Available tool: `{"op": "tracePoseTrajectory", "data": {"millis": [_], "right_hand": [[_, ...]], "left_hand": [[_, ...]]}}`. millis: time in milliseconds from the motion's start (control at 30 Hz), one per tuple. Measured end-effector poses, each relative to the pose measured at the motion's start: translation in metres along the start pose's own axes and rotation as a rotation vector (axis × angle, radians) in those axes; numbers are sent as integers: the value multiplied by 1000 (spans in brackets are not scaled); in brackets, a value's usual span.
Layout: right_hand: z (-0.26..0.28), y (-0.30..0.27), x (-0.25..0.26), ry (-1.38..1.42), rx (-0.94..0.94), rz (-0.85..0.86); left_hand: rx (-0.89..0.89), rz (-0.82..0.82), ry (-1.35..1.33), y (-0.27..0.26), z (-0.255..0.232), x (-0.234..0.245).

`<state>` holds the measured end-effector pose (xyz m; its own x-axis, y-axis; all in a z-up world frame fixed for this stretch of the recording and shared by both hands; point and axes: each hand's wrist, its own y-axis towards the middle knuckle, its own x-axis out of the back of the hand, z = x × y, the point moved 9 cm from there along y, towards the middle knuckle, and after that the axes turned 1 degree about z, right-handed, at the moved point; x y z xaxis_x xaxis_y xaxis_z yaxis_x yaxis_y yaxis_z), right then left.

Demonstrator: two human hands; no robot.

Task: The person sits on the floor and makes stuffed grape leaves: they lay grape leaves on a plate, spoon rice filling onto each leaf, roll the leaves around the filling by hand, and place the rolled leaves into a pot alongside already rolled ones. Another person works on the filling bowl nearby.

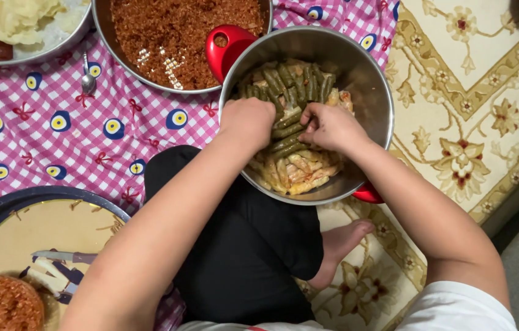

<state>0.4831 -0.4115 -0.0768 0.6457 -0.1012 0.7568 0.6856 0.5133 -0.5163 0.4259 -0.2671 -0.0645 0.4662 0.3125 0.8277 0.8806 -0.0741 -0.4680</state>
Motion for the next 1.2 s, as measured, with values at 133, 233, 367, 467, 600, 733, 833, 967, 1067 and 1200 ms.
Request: {"op": "tracePoseTrajectory", "data": {"millis": [133, 233, 367, 467, 600, 733, 833, 967, 1067, 1200], "right_hand": [[-3, 0, -2, 20, 31, 22], [-3, -5, -1, -10, 62, 37], [-4, -14, 9, -64, 103, 8], [-11, -20, 24, -84, 140, -53], [-23, -32, 51, -78, 61, -64], [-20, -37, 50, -80, 12, 76], [-19, -28, 14, -97, 121, 241], [-2, -23, -21, -214, 169, 304], [10, -26, -18, -304, 106, 252], [17, -35, 9, -427, 27, 86]], "left_hand": [[-23, 56, 95, 6, 3, -10], [-78, 80, 196, 10, 1, -22], [-229, 21, 377, 9, -6, -25], [-254, -8, 438, 9, -3, -23], [-275, 49, 427, 1, -7, -13], [-348, -38, 530, 6, -14, -33], [-315, -57, 482, 2, -18, -27], [-345, -113, 232, -11, -47, -11], [-313, -151, 131, -6, -61, -25], [-229, -164, 124, 6, -62, -46]]}}
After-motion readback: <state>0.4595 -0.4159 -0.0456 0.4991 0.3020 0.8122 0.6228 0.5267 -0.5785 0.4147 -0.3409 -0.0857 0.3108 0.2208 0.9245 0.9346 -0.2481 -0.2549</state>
